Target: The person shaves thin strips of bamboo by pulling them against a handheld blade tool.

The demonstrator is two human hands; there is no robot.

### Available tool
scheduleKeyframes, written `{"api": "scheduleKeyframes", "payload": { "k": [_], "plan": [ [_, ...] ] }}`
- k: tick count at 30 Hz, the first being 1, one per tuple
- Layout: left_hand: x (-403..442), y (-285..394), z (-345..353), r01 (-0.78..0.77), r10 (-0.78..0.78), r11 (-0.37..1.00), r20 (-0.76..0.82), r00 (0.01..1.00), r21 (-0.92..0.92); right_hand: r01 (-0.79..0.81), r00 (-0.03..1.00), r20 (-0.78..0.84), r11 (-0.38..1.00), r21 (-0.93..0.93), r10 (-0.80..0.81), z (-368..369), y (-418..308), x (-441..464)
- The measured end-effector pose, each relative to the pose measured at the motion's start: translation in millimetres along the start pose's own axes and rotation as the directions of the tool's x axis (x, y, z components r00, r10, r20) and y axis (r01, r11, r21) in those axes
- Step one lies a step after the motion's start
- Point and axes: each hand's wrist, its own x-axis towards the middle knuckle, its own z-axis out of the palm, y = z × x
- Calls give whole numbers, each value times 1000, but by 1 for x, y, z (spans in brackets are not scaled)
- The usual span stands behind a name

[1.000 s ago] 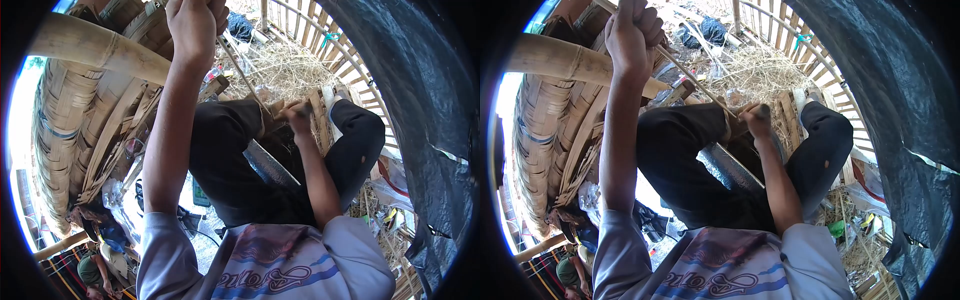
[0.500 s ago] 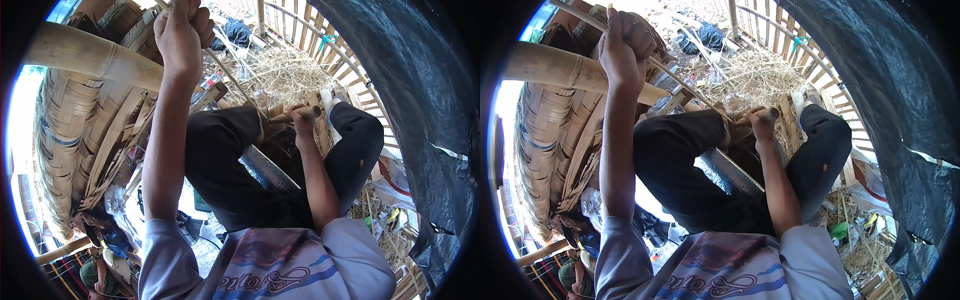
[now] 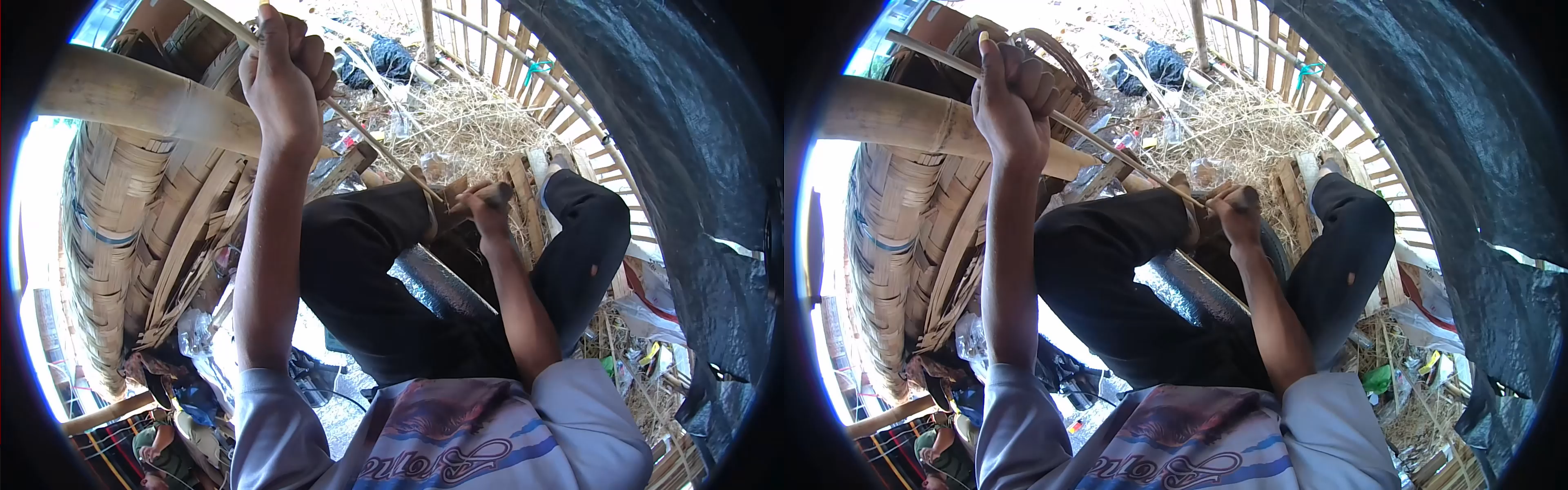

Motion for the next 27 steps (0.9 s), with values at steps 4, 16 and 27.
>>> {"api": "scheduleKeyframes", "payload": {
  "k": [4,16,27],
  "plan": [
    [1,0,-2,-14,15,1000,48,999,-25,-112,989,-54,946,305,134,-4,-87,-24],
    [-4,1,-4,18,-2,995,150,989,-103,-55,998,2,985,166,55,6,-68,-21],
    [0,0,-6,102,-40,979,329,943,-175,-55,994,97,990,133,42,7,-63,-22]
  ]
}}
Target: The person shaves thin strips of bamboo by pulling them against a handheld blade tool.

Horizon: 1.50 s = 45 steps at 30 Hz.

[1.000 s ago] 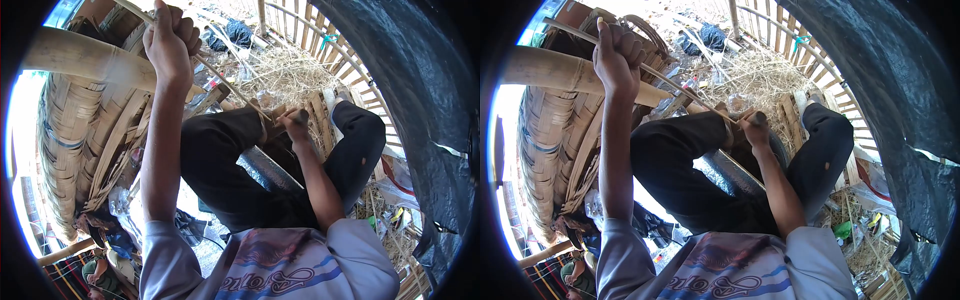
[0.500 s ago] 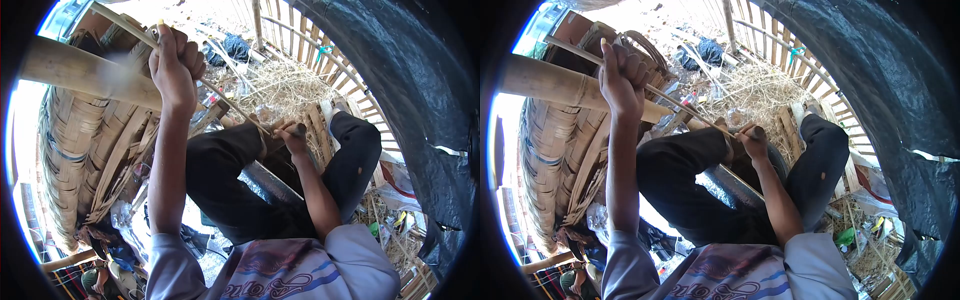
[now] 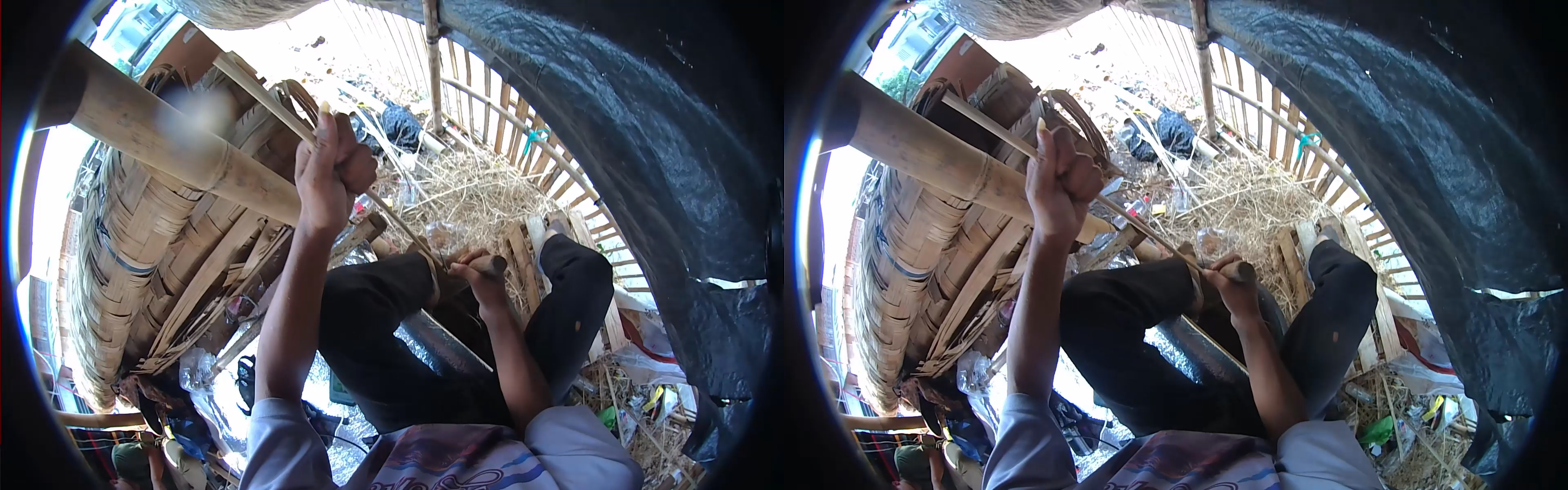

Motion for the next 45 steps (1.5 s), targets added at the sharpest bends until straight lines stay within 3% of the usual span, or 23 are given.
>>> {"api": "scheduleKeyframes", "payload": {
  "k": [2,4,5,7,9,15,18,20,22,24,26,27,30,31,34,35,38,40,41,42,45],
  "plan": [
    [1,-1,-1,9,-9,1000,25,1000,3,3,1000,19,999,35,-3,4,-16,-8],
    [5,-3,-1,10,-10,1000,-11,1000,4,174,983,13,956,236,-182,6,-59,-32],
    [10,-4,-2,-1,2,1000,-33,999,29,187,980,28,955,229,-199,9,-78,-43],
    [19,-8,-1,-31,34,998,-58,998,51,398,908,-10,855,334,-419,17,-112,-65],
    [26,-11,3,8,23,993,-247,969,122,488,856,-4,805,337,-517,19,-127,-78],
    [30,-15,17,-35,77,990,-323,943,133,654,731,-26,688,316,-682,35,-132,-96],
    [31,-20,16,-38,88,990,-390,916,135,699,688,107,696,164,-717,39,-128,-93],
    [36,-19,11,-47,133,979,-441,888,200,689,691,118,700,188,-713,38,-119,-90],
    [33,-16,10,-27,93,989,-478,874,144,651,741,70,739,173,-668,36,-121,-90],
    [33,-17,15,-21,82,990,-452,888,139,661,727,72,725,192,-682,37,-125,-89],
    [31,-15,24,-31,63,996,-393,918,87,743,623,51,612,271,-780,40,-127,-87],
    [31,-17,25,-36,72,995,-396,916,97,752,621,68,618,229,-781,40,-123,-86],
    [35,-23,19,-67,115,987,-358,926,143,663,718,259,748,29,-646,35,-106,-71],
    [35,-23,18,-75,129,982,-324,937,175,601,788,182,799,-21,-588,40,-101,-68],
    [35,-25,19,-53,95,989,-313,945,138,626,769,63,769,127,-636,36,-112,-74],
    [33,-20,26,-34,68,994,-330,942,108,686,704,41,693,222,-709,37,-120,-79],
    [37,-27,22,-50,87,989,-277,957,138,762,604,20,585,277,-797,37,-126,-88],
    [38,-26,24,-57,103,984,-276,956,171,763,615,80,618,187,-784,35,-116,-80],
    [38,-25,24,-41,81,988,-277,957,149,706,695,131,706,62,-707,33,-116,-80],
    [39,-24,25,-27,62,991,-278,959,129,613,768,151,783,106,-622,33,-109,-76],
    [41,-27,27,-14,31,996,-213,977,82,608,785,72,788,99,-615,32,-107,-71]
  ]
}}
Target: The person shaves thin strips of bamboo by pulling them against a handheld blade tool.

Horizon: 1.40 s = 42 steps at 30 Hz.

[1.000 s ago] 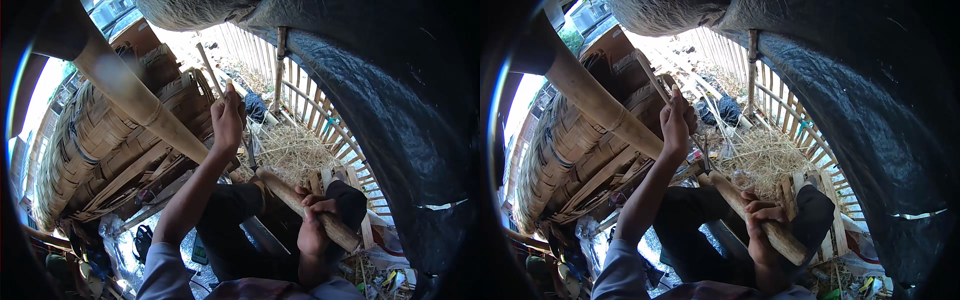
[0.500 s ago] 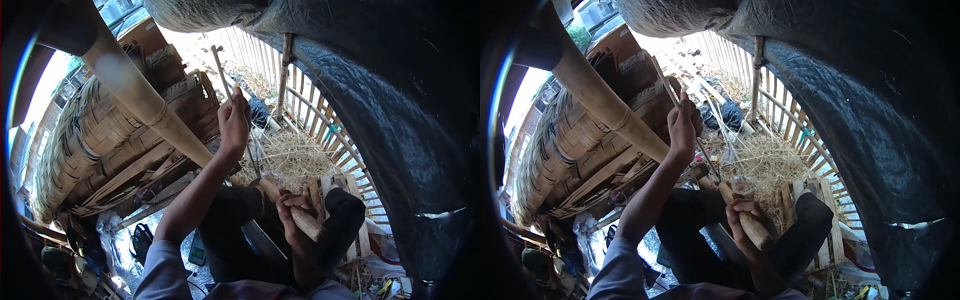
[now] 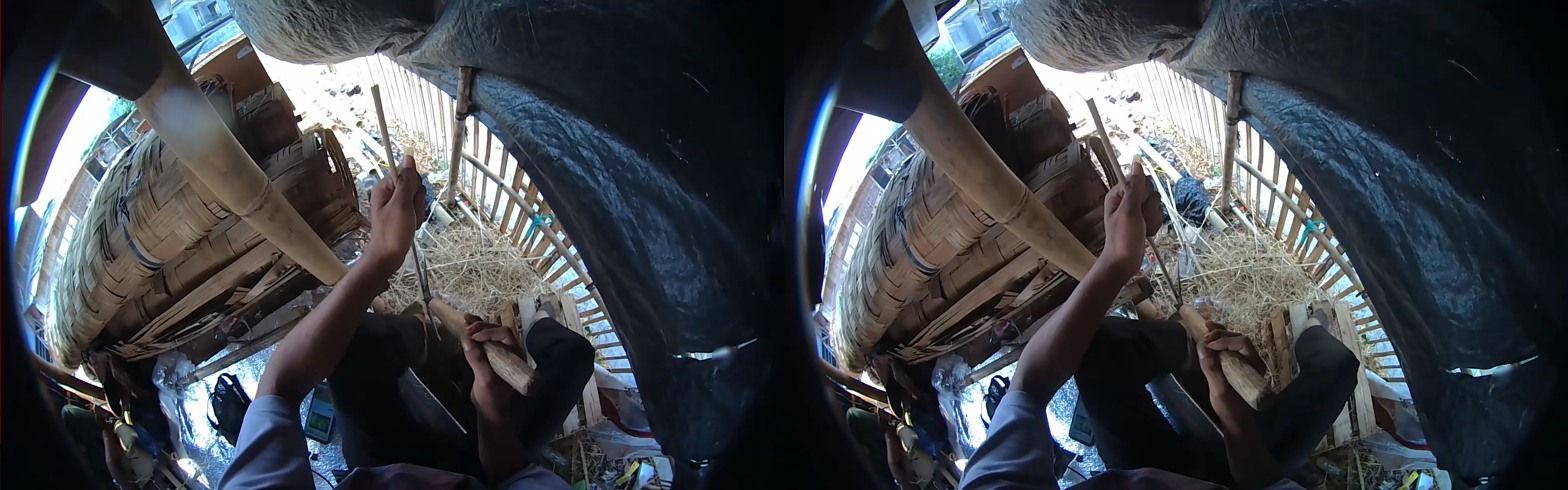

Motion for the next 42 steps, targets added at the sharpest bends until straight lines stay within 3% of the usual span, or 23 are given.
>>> {"api": "scheduleKeyframes", "payload": {
  "k": [1,6,8,9,11,14,17,19,29,31,32,33,35,37,39,40,42],
  "plan": [
    [-1,0,0,12,-13,998,31,999,59,47,999,-20,998,47,-46,-1,-7,3],
    [0,-4,4,10,-10,1000,37,999,-4,226,974,-35,962,155,-223,-7,-23,2],
    [1,-8,4,-3,5,999,46,999,-51,98,995,-35,994,58,-96,-13,-11,-3],
    [2,-11,2,-10,15,996,52,999,-91,100,995,-33,993,59,-99,-14,-10,-5],
    [2,-11,2,-31,41,994,97,994,-105,-56,992,-108,997,62,62,-13,-9,-9],
    [0,-17,5,-114,115,993,86,990,-18,62,995,-89,994,87,-54,-18,-19,-11],
    [2,-15,5,-39,49,997,155,987,-68,133,988,-94,988,76,-125,-18,-32,-9],
    [3,-16,7,-24,25,1000,198,980,-6,173,980,-125,976,132,-157,-22,-32,-11],
    [6,-35,-6,3,-2,1000,217,976,-8,32,986,-165,994,106,-14,-43,7,-7],
    [4,-36,-8,-148,55,919,254,966,366,-121,955,-253,982,145,155,-47,10,-8],
    [1,-31,-13,-92,-35,844,226,974,528,-142,947,-268,981,135,174,-48,11,-7],
    [-1,-30,-18,-81,-44,844,219,975,530,-153,945,-269,979,135,185,-48,11,-5],
    [-3,-31,-26,-104,-238,608,306,922,787,-121,957,-260,991,48,129,-50,12,-2],
    [-5,-33,-33,-66,-317,547,279,906,834,-125,959,-251,991,39,131,-51,12,1],
    [-9,-37,-45,-181,-317,450,346,883,874,-146,955,-253,987,61,157,-49,14,3],
    [-9,-36,-46,-142,-310,501,331,891,854,-150,956,-247,987,63,161,-48,17,3],
    [-10,-30,-52,-110,-324,469,287,902,876,-168,953,-242,982,88,185,-45,22,3]
  ]
}}
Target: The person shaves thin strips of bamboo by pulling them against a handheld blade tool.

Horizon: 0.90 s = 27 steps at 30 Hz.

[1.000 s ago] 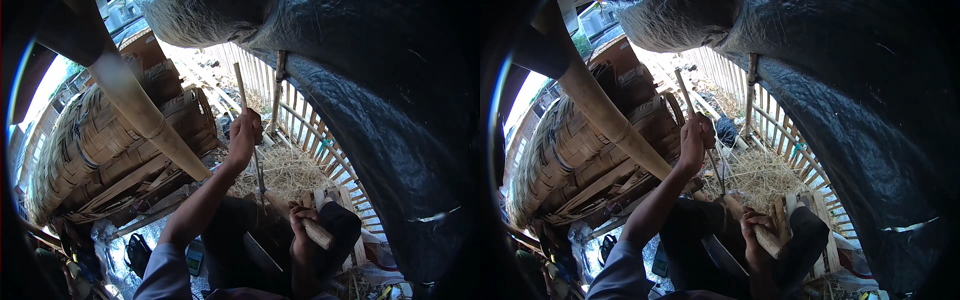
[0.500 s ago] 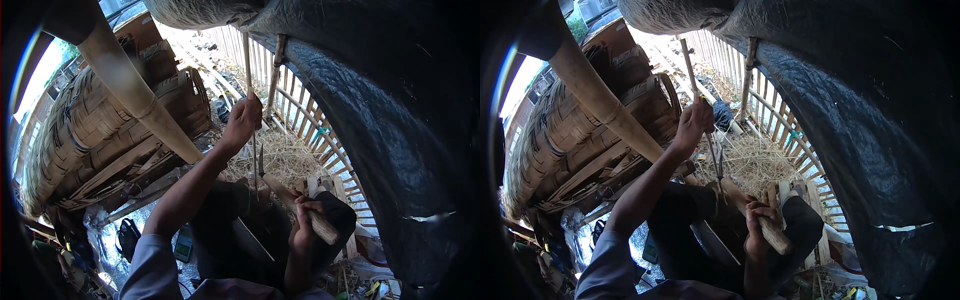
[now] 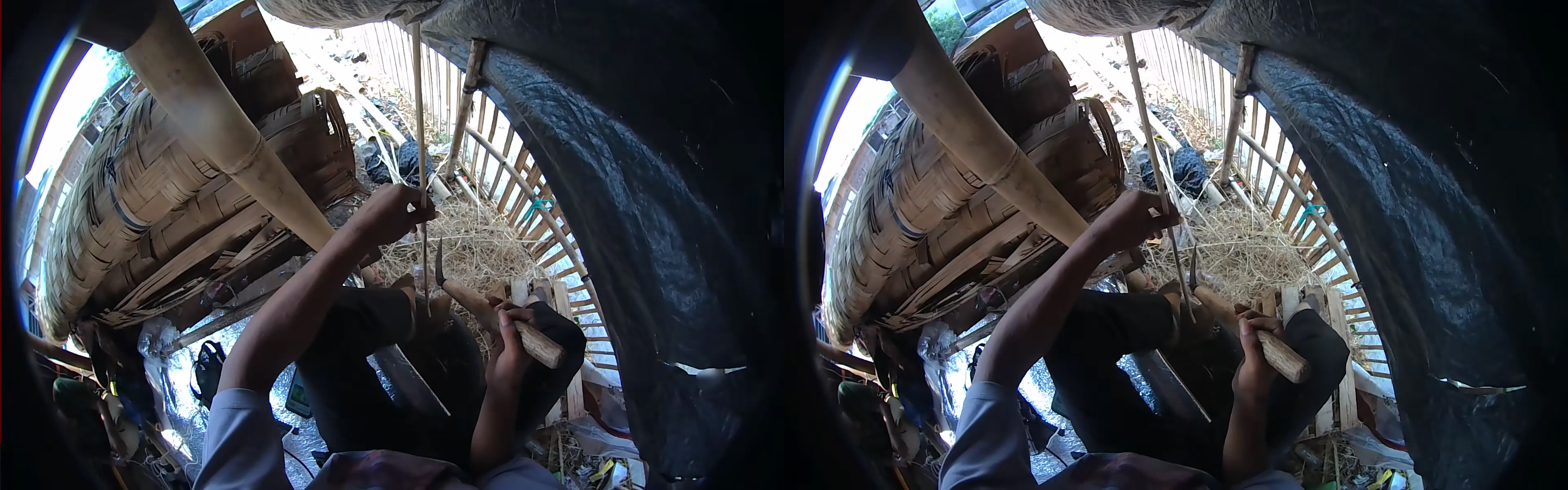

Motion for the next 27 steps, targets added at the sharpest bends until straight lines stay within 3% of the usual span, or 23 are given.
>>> {"api": "scheduleKeyframes", "payload": {
  "k": [4,5,6,7,11,13,14,17,18,19,21,22,23,25,26,27],
  "plan": [
    [0,-2,-1,82,-81,997,-10,997,13,45,998,33,998,46,-46,5,0,-1],
    [2,-6,-1,86,-86,995,-7,996,42,142,986,84,988,59,-146,9,-5,-1],
    [3,-13,5,-16,24,995,-73,997,102,222,964,135,972,73,-230,11,-9,-3],
    [2,-3,2,-21,34,986,-78,996,165,229,962,135,971,76,-237,13,-12,-5],
    [7,-8,13,-46,73,963,-92,993,265,155,986,41,982,103,-160,18,1,-8],
    [10,-4,14,-49,84,959,-114,990,281,89,991,114,988,-124,-75,17,16,-9],
    [10,-3,16,-52,94,951,-124,988,306,118,982,160,988,-96,-102,19,31,-8],
    [0,0,14,-28,70,957,-135,988,289,177,981,101,973,-145,-163,11,12,-10],
    [-1,1,13,-21,60,954,-124,990,299,81,995,56,994,77,-86,11,3,-10],
    [-1,1,14,-14,52,951,-114,992,308,72,996,56,995,67,-76,11,4,-12],
    [2,-3,19,-29,78,938,-127,989,347,32,997,70,999,-29,-30,14,7,-18],
    [3,-8,20,-27,75,943,-133,988,331,89,991,113,991,-99,-78,10,30,-19],
    [6,-10,20,-27,76,948,-144,987,317,41,981,192,990,-135,-15,-1,53,-19],
    [5,-2,16,-25,68,963,-152,986,269,-17,992,112,963,-270,49,-7,76,-17],
    [3,2,16,-20,69,961,-169,983,275,-2,992,120,964,-267,35,-9,74,-10],
    [0,3,17,-2,54,961,-181,982,278,-63,997,23,988,-142,67,-13,71,-7]
  ]
}}
